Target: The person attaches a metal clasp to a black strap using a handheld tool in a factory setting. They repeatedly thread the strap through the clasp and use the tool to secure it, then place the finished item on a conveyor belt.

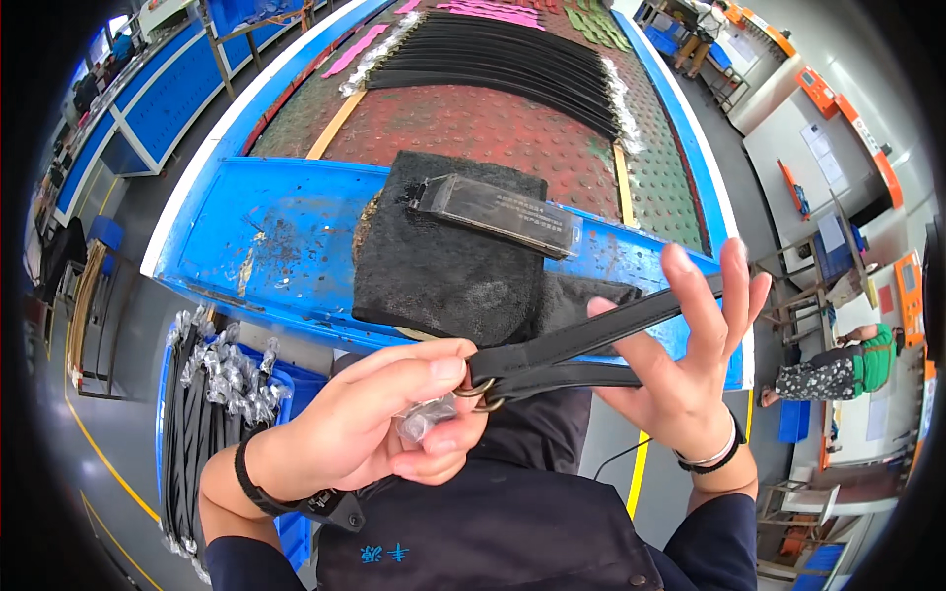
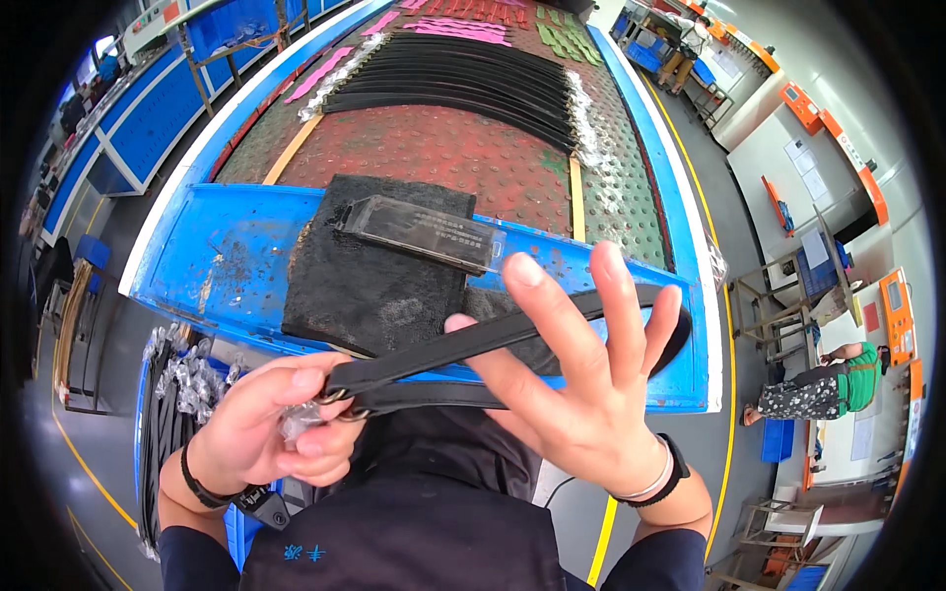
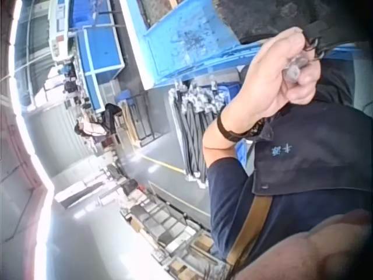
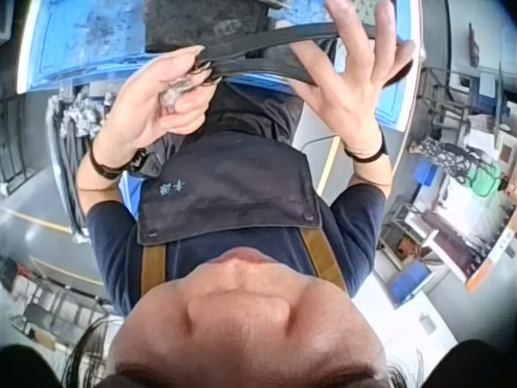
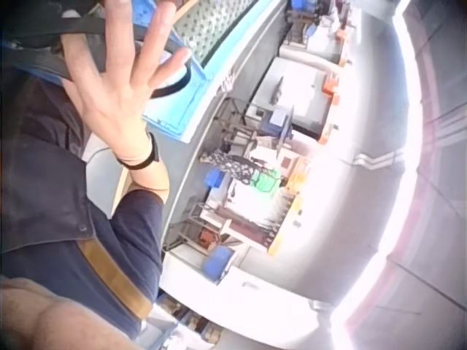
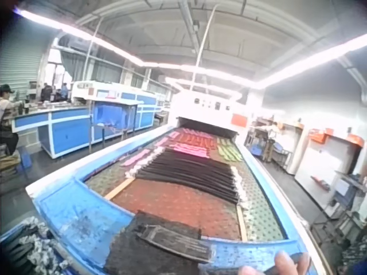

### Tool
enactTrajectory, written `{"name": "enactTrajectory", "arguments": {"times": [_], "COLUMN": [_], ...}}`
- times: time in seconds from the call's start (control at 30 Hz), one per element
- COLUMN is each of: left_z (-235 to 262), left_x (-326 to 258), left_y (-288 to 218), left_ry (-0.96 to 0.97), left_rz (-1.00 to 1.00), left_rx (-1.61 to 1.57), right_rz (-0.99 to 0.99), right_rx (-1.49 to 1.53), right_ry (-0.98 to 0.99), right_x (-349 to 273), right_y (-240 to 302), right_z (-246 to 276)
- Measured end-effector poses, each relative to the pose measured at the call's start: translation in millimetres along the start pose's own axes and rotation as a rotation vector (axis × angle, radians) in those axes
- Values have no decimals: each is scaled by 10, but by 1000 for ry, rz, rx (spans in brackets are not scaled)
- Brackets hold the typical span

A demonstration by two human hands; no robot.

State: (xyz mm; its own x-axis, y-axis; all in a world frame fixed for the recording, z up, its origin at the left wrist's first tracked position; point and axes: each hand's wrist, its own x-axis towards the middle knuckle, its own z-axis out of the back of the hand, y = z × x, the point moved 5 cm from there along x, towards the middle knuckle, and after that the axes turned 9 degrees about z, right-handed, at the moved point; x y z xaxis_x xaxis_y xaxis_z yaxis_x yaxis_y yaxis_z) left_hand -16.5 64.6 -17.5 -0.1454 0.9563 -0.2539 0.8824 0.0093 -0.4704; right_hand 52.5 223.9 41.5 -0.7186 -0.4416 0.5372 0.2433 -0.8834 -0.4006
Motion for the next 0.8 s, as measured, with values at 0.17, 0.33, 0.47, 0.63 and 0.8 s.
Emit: {"name": "enactTrajectory", "arguments": {"times": [0.17, 0.33, 0.47, 0.63, 0.8], "left_z": [134, 181, -95, -199, -99], "left_x": [-25, -230, -499, -345, -360], "left_y": [65, -199, -190, -146, -158], "left_ry": [166, -476, -616, -663, -646], "left_rz": [77, -677, -1116, -803, -1008], "left_rx": [-108, 829, 1840, 2056, 2000], "right_rz": [79, 63, 63, 50, 74], "right_rx": [180, 339, 414, 486, 638], "right_ry": [-61, 120, 190, 174, 196], "right_x": [51, 116, 120, 136, 107], "right_y": [7, -40, -44, 22, 104], "right_z": [-37, -16, -66, -102, -215]}}
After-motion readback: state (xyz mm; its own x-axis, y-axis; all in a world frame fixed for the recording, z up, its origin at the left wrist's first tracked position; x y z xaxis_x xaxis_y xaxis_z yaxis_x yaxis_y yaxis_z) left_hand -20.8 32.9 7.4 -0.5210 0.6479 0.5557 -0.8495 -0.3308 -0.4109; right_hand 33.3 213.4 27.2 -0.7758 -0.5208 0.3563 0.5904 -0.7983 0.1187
